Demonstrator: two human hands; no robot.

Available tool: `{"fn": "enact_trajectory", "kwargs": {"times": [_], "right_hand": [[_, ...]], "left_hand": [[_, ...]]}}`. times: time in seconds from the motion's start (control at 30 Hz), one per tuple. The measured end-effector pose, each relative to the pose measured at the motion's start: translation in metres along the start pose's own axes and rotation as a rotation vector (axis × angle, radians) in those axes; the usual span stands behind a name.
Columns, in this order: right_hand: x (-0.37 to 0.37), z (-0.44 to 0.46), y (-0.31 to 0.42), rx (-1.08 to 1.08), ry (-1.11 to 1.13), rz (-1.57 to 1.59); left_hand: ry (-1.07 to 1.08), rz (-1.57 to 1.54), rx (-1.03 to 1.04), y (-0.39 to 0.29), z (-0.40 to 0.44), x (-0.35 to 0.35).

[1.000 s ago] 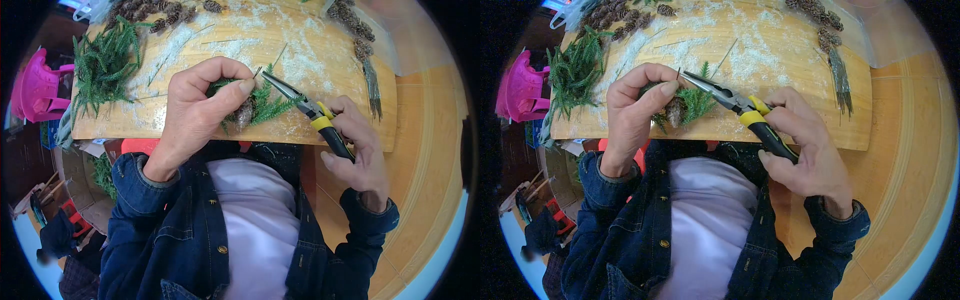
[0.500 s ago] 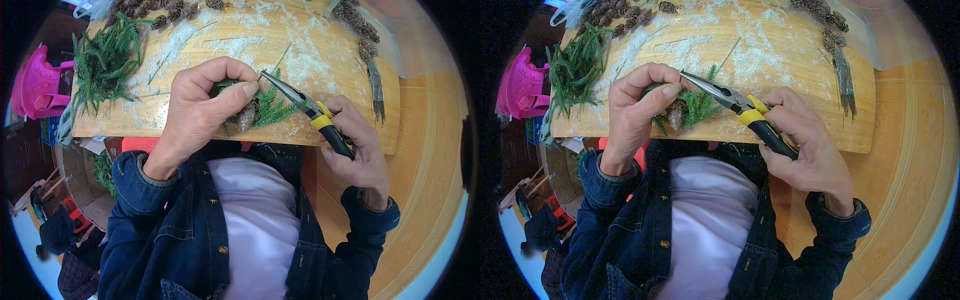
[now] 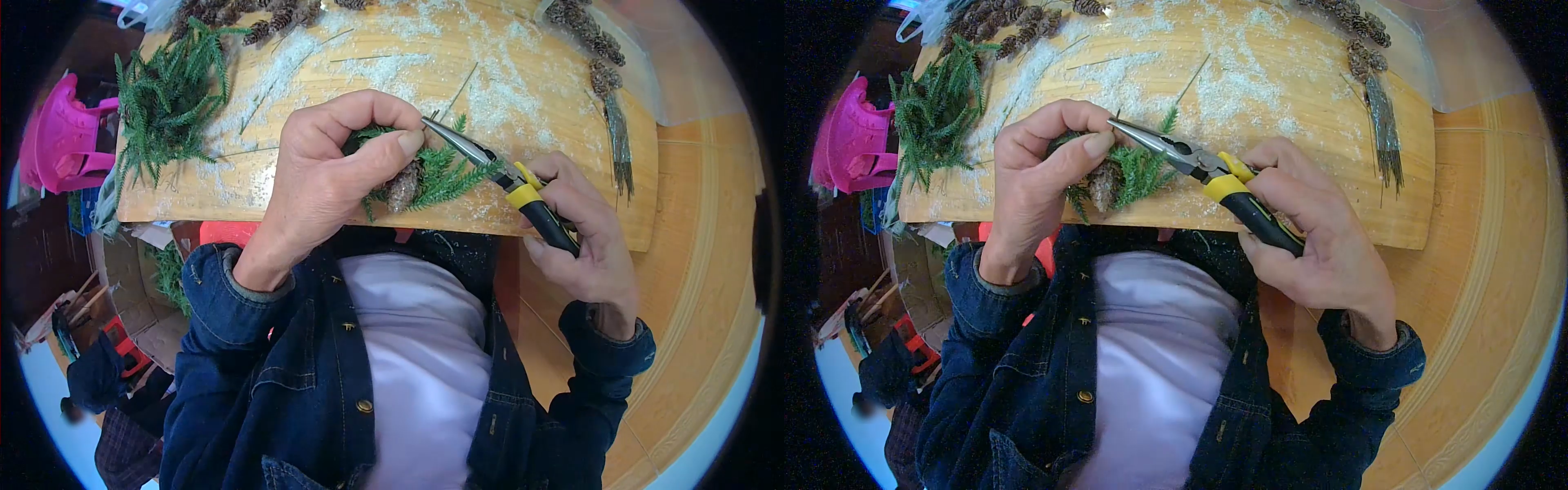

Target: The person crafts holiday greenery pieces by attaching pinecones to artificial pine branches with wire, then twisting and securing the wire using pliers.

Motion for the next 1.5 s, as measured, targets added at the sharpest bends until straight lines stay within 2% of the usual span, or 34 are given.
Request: {"fn": "enact_trajectory", "kwargs": {"times": [0.17,0.3,0.4,0.43,0.53,0.67,0.97,1.07,1.2,1.5], "right_hand": [[-0.001,0.0,0.001,-0.049,-0.005,0.02],[0.001,0.0,0.003,-0.08,-0.011,-0.081],[0.003,-0.003,0.014,-0.183,-0.101,-0.419],[0.005,-0.004,0.017,-0.183,-0.101,-0.418],[0.01,-0.008,0.033,-0.22,-0.166,-0.837],[0.014,-0.009,0.035,-0.218,-0.172,-0.939],[0.006,-0.007,0.021,-0.152,-0.088,-0.589],[0.0,-0.008,0.019,-0.236,-0.175,-0.342],[0.004,-0.004,0.021,-0.283,-0.151,-0.309],[0.009,-0.006,0.016,-0.271,-0.104,-0.392]], "left_hand": [[-0.004,-0.074,0.013,0.003,0.0,0.002],[-0.004,-0.078,-0.001,0.002,0.001,0.001],[-0.007,-0.202,-0.141,0.01,0.001,0.003],[-0.007,-0.202,-0.142,0.01,0.002,0.003],[-0.002,-0.267,-0.257,0.021,0.003,0.002],[-0.002,-0.288,-0.273,0.02,0.003,0.003],[-0.04,-0.313,-0.18,0.015,0.006,-0.006],[-0.036,-0.222,-0.163,0.014,0.005,-0.005],[0.065,-0.246,-0.121,0.007,0.003,0.002],[0.034,-0.237,-0.179,0.015,0.002,0.003]]}}
Point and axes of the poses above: each hand's wrist, its own z-axis towards the middle knuckle, its own x-axis out of the palm, y = z × x, the point moved 10 cm from there along z, towards the middle knuckle, and after that the axes turned 5 degrees about -y, right-handed, at the moved point
